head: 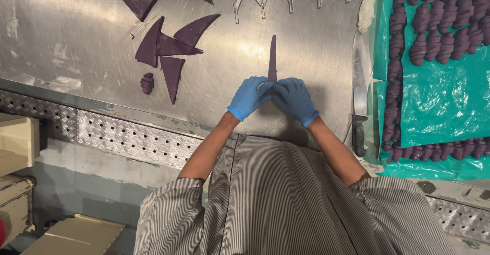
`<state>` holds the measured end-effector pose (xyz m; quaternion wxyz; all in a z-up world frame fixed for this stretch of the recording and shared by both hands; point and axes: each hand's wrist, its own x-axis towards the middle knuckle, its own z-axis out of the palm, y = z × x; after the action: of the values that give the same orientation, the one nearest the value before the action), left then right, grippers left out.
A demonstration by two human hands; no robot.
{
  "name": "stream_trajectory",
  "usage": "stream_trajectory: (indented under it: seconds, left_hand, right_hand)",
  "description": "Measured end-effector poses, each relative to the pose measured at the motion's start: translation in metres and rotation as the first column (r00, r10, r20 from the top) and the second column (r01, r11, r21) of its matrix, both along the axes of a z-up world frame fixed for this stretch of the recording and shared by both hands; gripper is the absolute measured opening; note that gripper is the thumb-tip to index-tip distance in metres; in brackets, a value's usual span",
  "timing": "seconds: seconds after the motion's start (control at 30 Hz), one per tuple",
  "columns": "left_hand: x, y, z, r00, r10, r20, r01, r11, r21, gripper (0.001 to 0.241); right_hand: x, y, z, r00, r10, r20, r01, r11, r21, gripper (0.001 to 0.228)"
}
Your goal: Rolling out and shaping purple pastry dough into crescent rolls on a stainless steel work surface.
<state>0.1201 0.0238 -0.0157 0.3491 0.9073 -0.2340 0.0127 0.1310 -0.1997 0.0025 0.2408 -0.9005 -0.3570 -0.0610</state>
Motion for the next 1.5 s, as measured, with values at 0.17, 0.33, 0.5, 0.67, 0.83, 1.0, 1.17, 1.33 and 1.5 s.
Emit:
stream_trajectory:
  seconds: [0.17, 0.33, 0.5, 0.67, 0.83, 1.0, 1.17, 1.33, 1.5]
  left_hand:
    - [0.006, -0.004, 0.001, 0.978, 0.097, -0.187, -0.103, 0.994, -0.023, 0.040]
    - [0.022, -0.004, 0.033, 0.998, -0.012, 0.057, 0.016, 0.998, -0.062, 0.055]
    - [0.035, -0.025, 0.036, 0.954, -0.113, -0.278, 0.184, 0.952, 0.244, 0.031]
    - [0.031, -0.019, 0.020, 0.983, -0.058, -0.172, 0.046, 0.996, -0.076, 0.038]
    - [0.039, -0.034, 0.036, 0.710, -0.230, -0.666, -0.465, 0.556, -0.689, 0.037]
    - [0.021, -0.069, 0.106, 0.521, -0.511, -0.684, -0.605, 0.344, -0.718, 0.047]
    - [-0.006, -0.122, 0.120, 0.352, -0.692, -0.630, -0.715, 0.235, -0.658, 0.049]
    - [-0.035, -0.168, 0.113, 0.286, -0.773, -0.567, -0.796, 0.138, -0.590, 0.050]
    - [-0.051, -0.211, 0.117, 0.261, -0.778, -0.572, -0.764, 0.196, -0.615, 0.050]
  right_hand:
    - [0.004, 0.001, 0.000, 0.999, -0.030, -0.036, 0.030, 1.000, 0.007, 0.048]
    - [0.016, 0.000, 0.006, 0.999, -0.030, -0.014, 0.030, 1.000, -0.004, 0.043]
    - [0.012, 0.004, 0.034, 0.968, -0.174, -0.181, 0.190, 0.979, 0.076, 0.035]
    - [-0.028, -0.006, 0.041, 0.892, -0.416, -0.176, 0.450, 0.852, 0.268, 0.036]
    - [-0.034, -0.010, 0.053, 0.798, -0.422, -0.431, 0.575, 0.746, 0.336, 0.050]
    - [-0.035, -0.022, 0.122, 0.912, -0.276, -0.304, 0.404, 0.740, 0.538, 0.074]
    - [-0.044, -0.081, 0.150, 0.744, -0.106, -0.660, 0.560, 0.638, 0.529, 0.081]
    - [-0.071, -0.135, 0.174, 0.689, -0.003, -0.725, 0.555, 0.646, 0.525, 0.076]
    - [-0.087, -0.181, 0.212, 0.586, -0.036, -0.810, 0.637, 0.638, 0.432, 0.071]
